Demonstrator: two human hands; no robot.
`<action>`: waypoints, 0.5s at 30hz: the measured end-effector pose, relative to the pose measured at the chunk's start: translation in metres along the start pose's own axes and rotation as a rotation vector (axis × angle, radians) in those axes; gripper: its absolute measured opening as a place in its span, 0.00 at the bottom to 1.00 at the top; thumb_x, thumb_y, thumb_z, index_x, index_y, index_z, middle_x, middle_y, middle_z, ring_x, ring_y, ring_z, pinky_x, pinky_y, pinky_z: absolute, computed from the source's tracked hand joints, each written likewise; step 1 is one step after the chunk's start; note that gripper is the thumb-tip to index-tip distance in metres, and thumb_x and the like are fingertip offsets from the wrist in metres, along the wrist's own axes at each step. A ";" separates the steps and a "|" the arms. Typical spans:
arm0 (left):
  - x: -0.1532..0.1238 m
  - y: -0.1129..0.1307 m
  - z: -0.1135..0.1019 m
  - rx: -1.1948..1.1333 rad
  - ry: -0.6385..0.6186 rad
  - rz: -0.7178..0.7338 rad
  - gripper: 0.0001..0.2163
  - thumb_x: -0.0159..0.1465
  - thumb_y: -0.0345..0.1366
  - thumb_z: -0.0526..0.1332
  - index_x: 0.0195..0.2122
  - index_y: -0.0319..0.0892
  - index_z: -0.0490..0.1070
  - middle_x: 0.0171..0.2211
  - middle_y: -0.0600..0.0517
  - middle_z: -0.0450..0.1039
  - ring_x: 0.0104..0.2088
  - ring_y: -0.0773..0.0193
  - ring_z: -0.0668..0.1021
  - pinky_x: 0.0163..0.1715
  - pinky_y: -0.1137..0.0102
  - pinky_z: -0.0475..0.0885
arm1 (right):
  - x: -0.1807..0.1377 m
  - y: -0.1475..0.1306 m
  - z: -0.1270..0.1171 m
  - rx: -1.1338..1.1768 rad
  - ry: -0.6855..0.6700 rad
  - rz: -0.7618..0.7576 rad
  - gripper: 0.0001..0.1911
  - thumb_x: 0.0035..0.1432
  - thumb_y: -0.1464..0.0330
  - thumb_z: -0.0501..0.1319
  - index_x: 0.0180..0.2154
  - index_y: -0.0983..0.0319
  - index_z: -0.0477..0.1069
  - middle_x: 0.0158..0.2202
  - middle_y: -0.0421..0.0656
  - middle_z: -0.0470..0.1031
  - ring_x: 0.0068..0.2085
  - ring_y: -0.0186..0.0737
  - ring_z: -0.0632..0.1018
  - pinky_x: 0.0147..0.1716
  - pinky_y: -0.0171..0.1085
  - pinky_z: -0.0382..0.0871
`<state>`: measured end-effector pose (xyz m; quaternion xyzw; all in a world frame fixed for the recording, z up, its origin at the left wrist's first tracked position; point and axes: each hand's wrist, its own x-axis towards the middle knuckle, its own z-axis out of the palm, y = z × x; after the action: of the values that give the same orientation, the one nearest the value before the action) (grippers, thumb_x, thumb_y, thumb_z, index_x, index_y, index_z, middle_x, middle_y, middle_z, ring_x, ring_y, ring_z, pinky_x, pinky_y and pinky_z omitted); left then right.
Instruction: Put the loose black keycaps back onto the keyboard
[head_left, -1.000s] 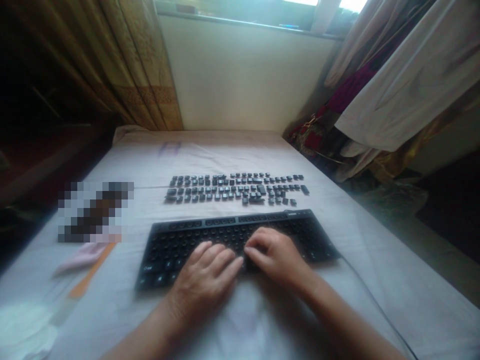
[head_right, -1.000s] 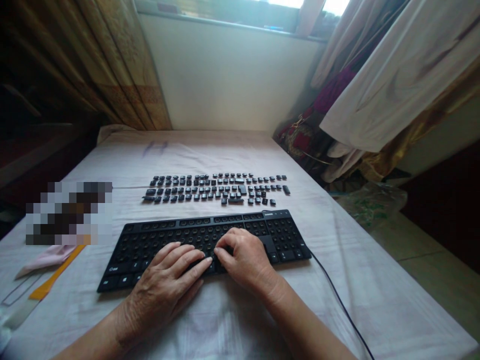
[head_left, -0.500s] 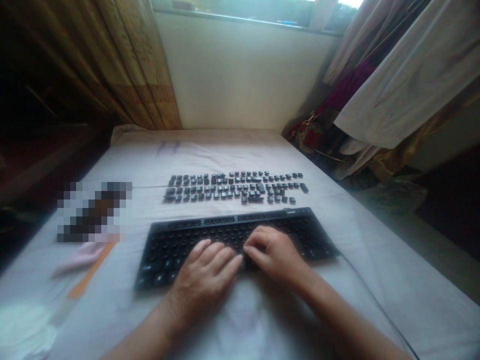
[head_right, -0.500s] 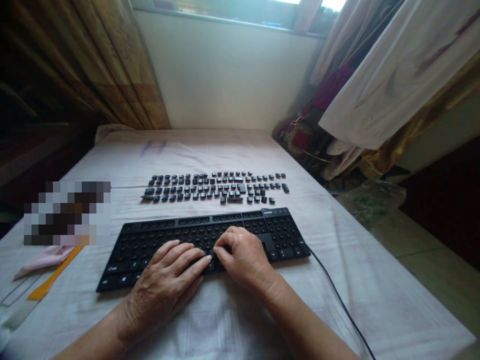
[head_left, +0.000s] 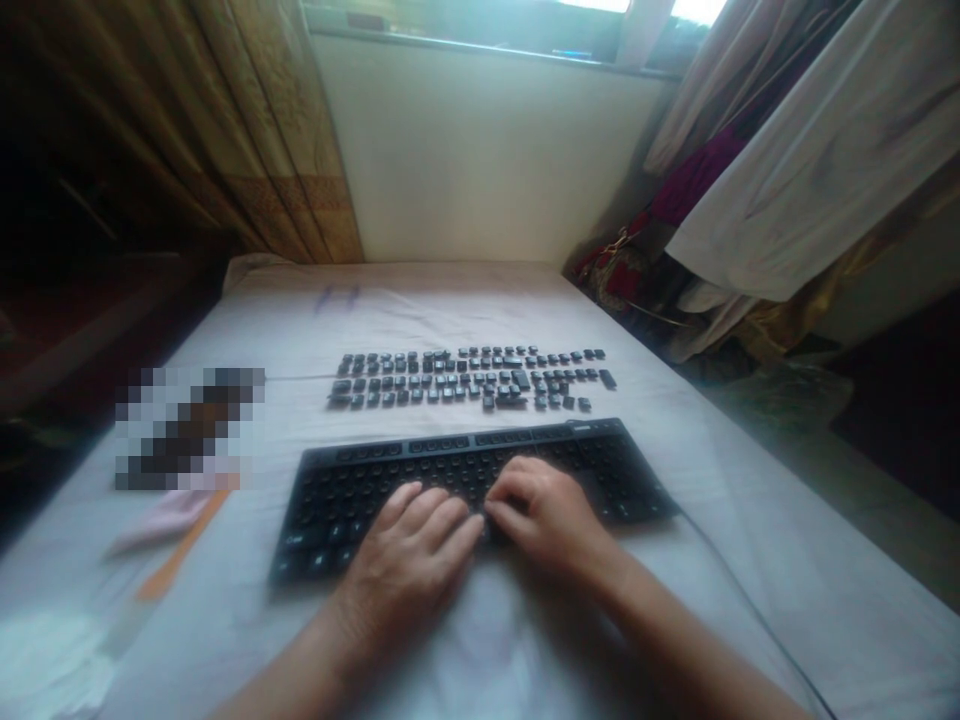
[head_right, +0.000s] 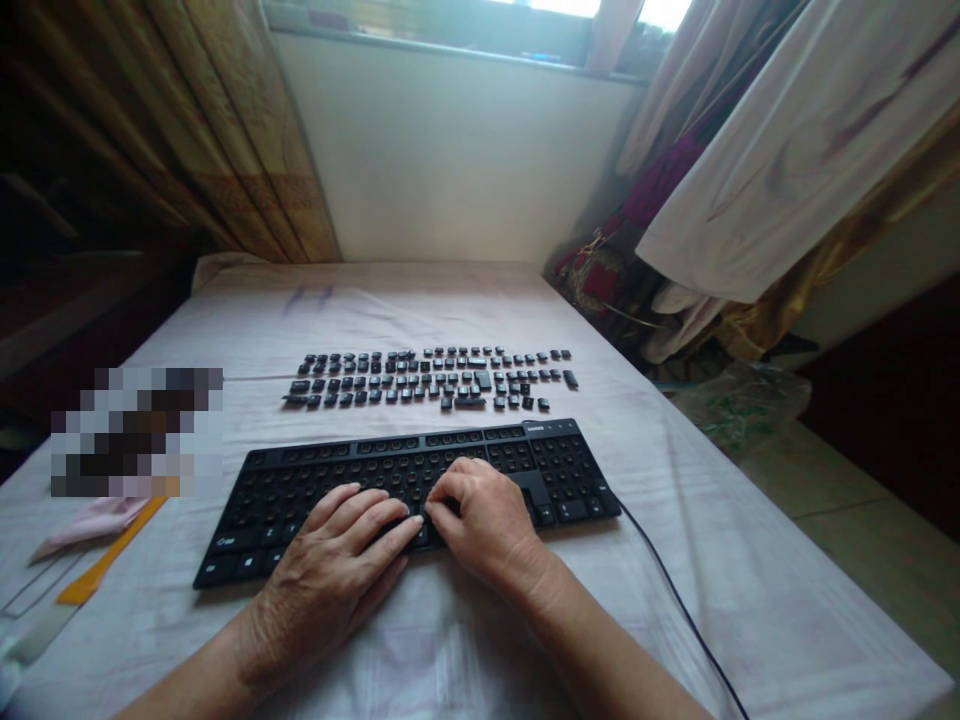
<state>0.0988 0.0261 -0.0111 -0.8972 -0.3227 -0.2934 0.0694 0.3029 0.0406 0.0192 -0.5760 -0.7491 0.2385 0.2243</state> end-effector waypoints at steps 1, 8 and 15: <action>0.000 0.000 0.000 -0.002 0.003 0.001 0.12 0.70 0.34 0.54 0.49 0.47 0.76 0.45 0.52 0.77 0.49 0.60 0.74 0.60 0.61 0.59 | 0.000 0.000 0.000 -0.001 0.003 -0.001 0.08 0.56 0.73 0.63 0.26 0.59 0.77 0.32 0.42 0.78 0.36 0.39 0.77 0.38 0.36 0.67; -0.002 -0.001 0.001 -0.021 0.008 0.006 0.12 0.71 0.35 0.54 0.49 0.46 0.76 0.46 0.53 0.78 0.49 0.59 0.74 0.61 0.61 0.57 | 0.001 0.005 -0.005 0.108 0.009 -0.021 0.08 0.56 0.73 0.62 0.26 0.60 0.76 0.31 0.41 0.78 0.35 0.37 0.77 0.37 0.34 0.68; -0.006 -0.002 0.003 -0.017 0.026 0.008 0.12 0.71 0.35 0.55 0.50 0.47 0.75 0.47 0.53 0.77 0.50 0.60 0.74 0.61 0.61 0.58 | 0.002 0.013 -0.016 0.330 -0.008 0.026 0.08 0.57 0.69 0.62 0.27 0.61 0.76 0.30 0.41 0.78 0.33 0.37 0.77 0.36 0.34 0.69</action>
<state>0.0952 0.0253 -0.0171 -0.8951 -0.3158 -0.3076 0.0669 0.3218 0.0470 0.0239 -0.5399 -0.6932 0.3634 0.3099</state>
